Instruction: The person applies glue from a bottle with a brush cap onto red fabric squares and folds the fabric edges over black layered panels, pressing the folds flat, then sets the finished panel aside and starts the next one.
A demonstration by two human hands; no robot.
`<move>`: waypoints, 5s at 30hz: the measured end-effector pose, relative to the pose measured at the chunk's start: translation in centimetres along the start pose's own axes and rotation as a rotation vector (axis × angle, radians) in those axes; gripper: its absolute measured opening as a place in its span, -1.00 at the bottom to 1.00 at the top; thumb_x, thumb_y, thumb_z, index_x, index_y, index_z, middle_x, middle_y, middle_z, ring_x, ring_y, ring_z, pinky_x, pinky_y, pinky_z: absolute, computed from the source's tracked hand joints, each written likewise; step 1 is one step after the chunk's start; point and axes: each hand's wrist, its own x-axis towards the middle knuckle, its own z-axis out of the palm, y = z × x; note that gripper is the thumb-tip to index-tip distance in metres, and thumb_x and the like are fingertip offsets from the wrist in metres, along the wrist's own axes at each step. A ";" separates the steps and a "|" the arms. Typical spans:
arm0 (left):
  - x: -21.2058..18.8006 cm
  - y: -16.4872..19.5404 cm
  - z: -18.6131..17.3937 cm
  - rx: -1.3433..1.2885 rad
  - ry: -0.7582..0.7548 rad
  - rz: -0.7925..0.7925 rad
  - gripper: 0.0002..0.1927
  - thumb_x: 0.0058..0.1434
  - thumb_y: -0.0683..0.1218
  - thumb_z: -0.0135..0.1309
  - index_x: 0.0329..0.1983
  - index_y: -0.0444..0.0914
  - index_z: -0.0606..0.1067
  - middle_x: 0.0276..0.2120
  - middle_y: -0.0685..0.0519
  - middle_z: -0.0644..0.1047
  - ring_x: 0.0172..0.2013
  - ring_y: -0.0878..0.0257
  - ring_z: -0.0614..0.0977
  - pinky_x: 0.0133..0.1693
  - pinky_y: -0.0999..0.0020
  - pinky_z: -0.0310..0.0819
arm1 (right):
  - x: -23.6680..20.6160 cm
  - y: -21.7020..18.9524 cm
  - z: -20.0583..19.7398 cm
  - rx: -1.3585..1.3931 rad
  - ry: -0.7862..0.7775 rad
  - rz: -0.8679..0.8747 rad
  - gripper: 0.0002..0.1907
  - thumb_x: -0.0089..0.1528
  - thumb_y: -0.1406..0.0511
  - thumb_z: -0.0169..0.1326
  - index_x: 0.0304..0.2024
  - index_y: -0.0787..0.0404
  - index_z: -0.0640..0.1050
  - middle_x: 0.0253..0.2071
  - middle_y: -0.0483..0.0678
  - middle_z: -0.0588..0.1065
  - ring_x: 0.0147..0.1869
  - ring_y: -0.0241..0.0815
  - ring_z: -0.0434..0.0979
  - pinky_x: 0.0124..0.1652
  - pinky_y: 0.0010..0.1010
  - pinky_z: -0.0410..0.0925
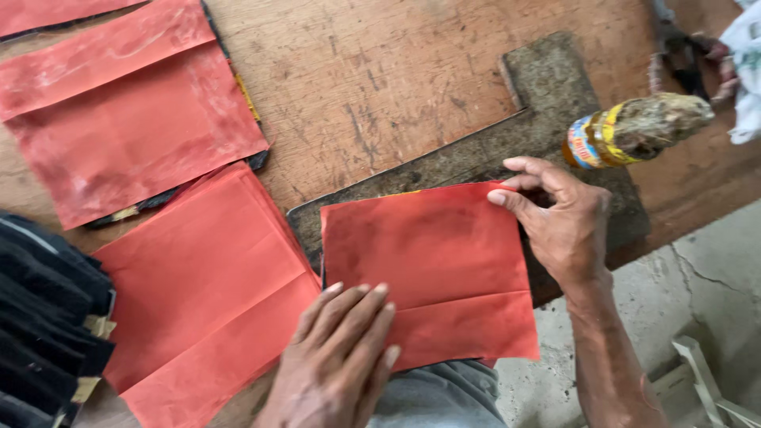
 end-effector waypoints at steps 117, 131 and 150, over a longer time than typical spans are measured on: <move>6.6 -2.8 1.9 0.195 -0.101 0.005 -0.28 0.38 0.10 -0.21 0.47 -0.45 0.11 0.49 -0.26 0.06 0.48 -0.14 -0.03 0.41 -0.05 -0.27 | -5.2 -6.3 3.6 -0.448 -0.355 -0.425 -0.21 0.40 -0.01 -0.24 0.47 0.42 0.03 0.52 0.26 0.04 0.61 0.13 -0.10 0.47 0.02 -0.26; 2.8 -2.6 -0.9 0.397 0.058 -0.421 -0.45 0.23 0.02 0.09 0.21 -0.39 0.41 0.13 -0.20 0.44 0.11 -0.13 0.47 0.03 0.00 0.43 | -9.5 -1.1 -8.2 -0.057 -0.127 0.760 -0.50 0.43 0.03 -0.11 0.22 0.22 0.48 -0.17 0.06 0.66 -0.30 -0.19 0.69 -0.30 -0.32 0.56; 0.5 2.7 1.0 -0.362 -0.441 -0.043 -0.84 0.27 -0.13 0.19 -0.16 -0.28 0.49 -0.21 -0.13 0.54 -0.11 -0.04 0.62 -0.16 0.06 0.49 | 1.3 -1.2 0.4 0.056 -0.021 -0.026 -0.73 0.33 0.40 0.18 0.09 0.29 0.58 -0.14 0.01 0.62 -0.14 -0.24 0.58 -0.12 -0.43 0.46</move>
